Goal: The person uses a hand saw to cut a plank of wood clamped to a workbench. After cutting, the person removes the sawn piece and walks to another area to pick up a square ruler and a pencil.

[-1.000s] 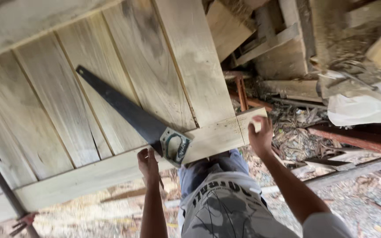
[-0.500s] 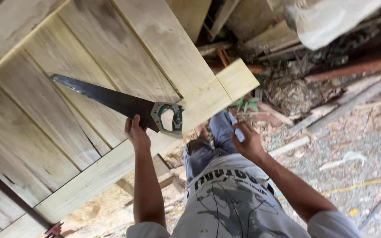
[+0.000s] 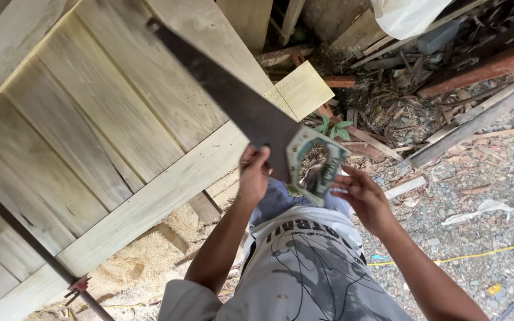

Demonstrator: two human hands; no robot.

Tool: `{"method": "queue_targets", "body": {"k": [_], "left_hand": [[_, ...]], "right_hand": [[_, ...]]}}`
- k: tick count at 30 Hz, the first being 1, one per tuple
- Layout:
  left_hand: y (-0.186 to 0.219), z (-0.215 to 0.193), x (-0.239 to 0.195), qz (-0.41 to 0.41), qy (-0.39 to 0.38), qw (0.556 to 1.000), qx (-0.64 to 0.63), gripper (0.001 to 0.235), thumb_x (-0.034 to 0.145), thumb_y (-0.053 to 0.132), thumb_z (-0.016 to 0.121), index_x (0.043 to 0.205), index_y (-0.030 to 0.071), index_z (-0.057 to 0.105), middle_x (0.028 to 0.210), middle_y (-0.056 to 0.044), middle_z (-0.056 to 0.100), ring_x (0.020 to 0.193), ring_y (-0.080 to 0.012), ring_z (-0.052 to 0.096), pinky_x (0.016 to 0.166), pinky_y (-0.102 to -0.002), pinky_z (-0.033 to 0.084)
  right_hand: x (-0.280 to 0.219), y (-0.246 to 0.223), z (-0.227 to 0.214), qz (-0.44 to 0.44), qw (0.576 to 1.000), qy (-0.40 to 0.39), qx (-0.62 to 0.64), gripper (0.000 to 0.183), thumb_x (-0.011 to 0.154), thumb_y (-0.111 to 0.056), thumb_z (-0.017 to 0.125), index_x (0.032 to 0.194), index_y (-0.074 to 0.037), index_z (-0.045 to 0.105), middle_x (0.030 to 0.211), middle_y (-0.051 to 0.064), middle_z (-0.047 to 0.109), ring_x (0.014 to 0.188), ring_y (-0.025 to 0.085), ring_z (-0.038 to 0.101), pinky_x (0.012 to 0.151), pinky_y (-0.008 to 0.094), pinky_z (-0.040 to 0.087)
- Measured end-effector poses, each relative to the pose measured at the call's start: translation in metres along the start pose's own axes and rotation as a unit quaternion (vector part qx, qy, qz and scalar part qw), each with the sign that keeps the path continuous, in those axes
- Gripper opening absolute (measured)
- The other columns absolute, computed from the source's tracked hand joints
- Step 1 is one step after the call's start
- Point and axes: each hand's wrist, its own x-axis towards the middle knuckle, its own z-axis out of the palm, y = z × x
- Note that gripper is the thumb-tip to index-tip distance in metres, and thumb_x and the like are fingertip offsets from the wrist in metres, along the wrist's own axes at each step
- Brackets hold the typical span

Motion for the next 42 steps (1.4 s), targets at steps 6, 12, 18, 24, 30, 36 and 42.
{"method": "queue_targets", "body": {"k": [6, 12, 18, 24, 30, 36, 42], "left_hand": [[-0.062, 0.067, -0.009, -0.193, -0.137, 0.965, -0.116, 0.019, 0.106, 0.009, 0.064, 0.125, 0.005, 0.067, 0.111, -0.007, 0.073, 0.095, -0.0156, 0.073, 0.077, -0.033, 0.060], [-0.108, 0.110, -0.005, -0.238, -0.178, 0.946, -0.132, 0.029, 0.103, 0.010, 0.063, 0.132, 0.009, 0.064, 0.126, -0.007, 0.073, 0.114, -0.0194, 0.070, 0.094, -0.038, 0.059], [-0.089, 0.061, 0.033, -0.214, -0.222, 0.920, 0.241, 0.023, 0.107, 0.018, 0.064, 0.126, 0.005, 0.068, 0.118, -0.011, 0.076, 0.111, -0.0208, 0.072, 0.099, -0.036, 0.061], [-0.033, -0.054, 0.139, 0.127, 0.132, 0.592, 0.785, 0.065, 0.105, 0.024, 0.057, 0.156, -0.007, 0.031, 0.165, -0.029, 0.026, 0.153, -0.0428, 0.029, 0.124, -0.055, 0.030], [-0.067, -0.079, 0.204, 0.139, 0.236, 0.468, 0.840, 0.082, 0.105, 0.052, 0.022, 0.165, -0.002, 0.006, 0.173, -0.024, 0.001, 0.161, -0.0434, 0.003, 0.129, -0.060, 0.009], [-0.072, -0.075, 0.178, 0.120, 0.265, 0.477, 0.829, 0.083, 0.104, 0.054, 0.017, 0.167, 0.002, 0.003, 0.175, -0.021, -0.001, 0.163, -0.0393, 0.003, 0.132, -0.057, 0.009], [-0.067, -0.060, 0.184, 0.099, 0.265, 0.483, 0.829, 0.083, 0.102, 0.052, 0.016, 0.165, 0.001, 0.002, 0.174, -0.021, -0.002, 0.162, -0.0390, 0.001, 0.129, -0.057, 0.009]], "right_hand": [[-0.059, -0.013, -0.033, -0.075, 0.986, 0.022, 0.148, 0.079, 0.083, -0.012, 0.076, 0.154, 0.004, 0.043, 0.128, 0.011, 0.058, 0.119, 0.024, 0.059, 0.103, 0.039, 0.050], [-0.083, -0.043, -0.042, -0.115, 0.983, 0.031, 0.138, 0.071, 0.086, -0.009, 0.074, 0.151, 0.004, 0.048, 0.087, 0.012, 0.066, 0.077, 0.025, 0.066, 0.073, 0.038, 0.055], [-0.067, -0.054, -0.012, -0.057, 0.957, 0.171, -0.229, 0.038, 0.091, -0.008, 0.072, 0.124, 0.010, 0.066, 0.080, 0.016, 0.073, 0.072, 0.020, 0.065, 0.067, 0.035, 0.054], [-0.049, -0.065, 0.048, -0.070, 0.923, 0.140, -0.352, 0.066, 0.084, -0.013, 0.071, 0.147, -0.007, 0.056, 0.079, 0.010, 0.077, 0.069, 0.016, 0.072, 0.066, 0.032, 0.058], [-0.032, -0.090, 0.079, -0.044, 0.898, 0.120, -0.422, 0.074, 0.076, -0.015, 0.075, 0.147, -0.009, 0.054, 0.079, 0.015, 0.078, 0.068, 0.022, 0.079, 0.065, 0.034, 0.060], [-0.050, -0.117, 0.093, 0.017, 0.879, 0.123, -0.461, 0.071, 0.075, -0.014, 0.074, 0.144, -0.010, 0.057, 0.081, 0.016, 0.079, 0.068, 0.022, 0.080, 0.063, 0.034, 0.059], [-0.063, -0.130, 0.088, 0.091, 0.883, 0.129, -0.443, 0.073, 0.074, -0.010, 0.075, 0.145, -0.010, 0.057, 0.076, 0.013, 0.078, 0.068, 0.016, 0.076, 0.064, 0.033, 0.058]]}}
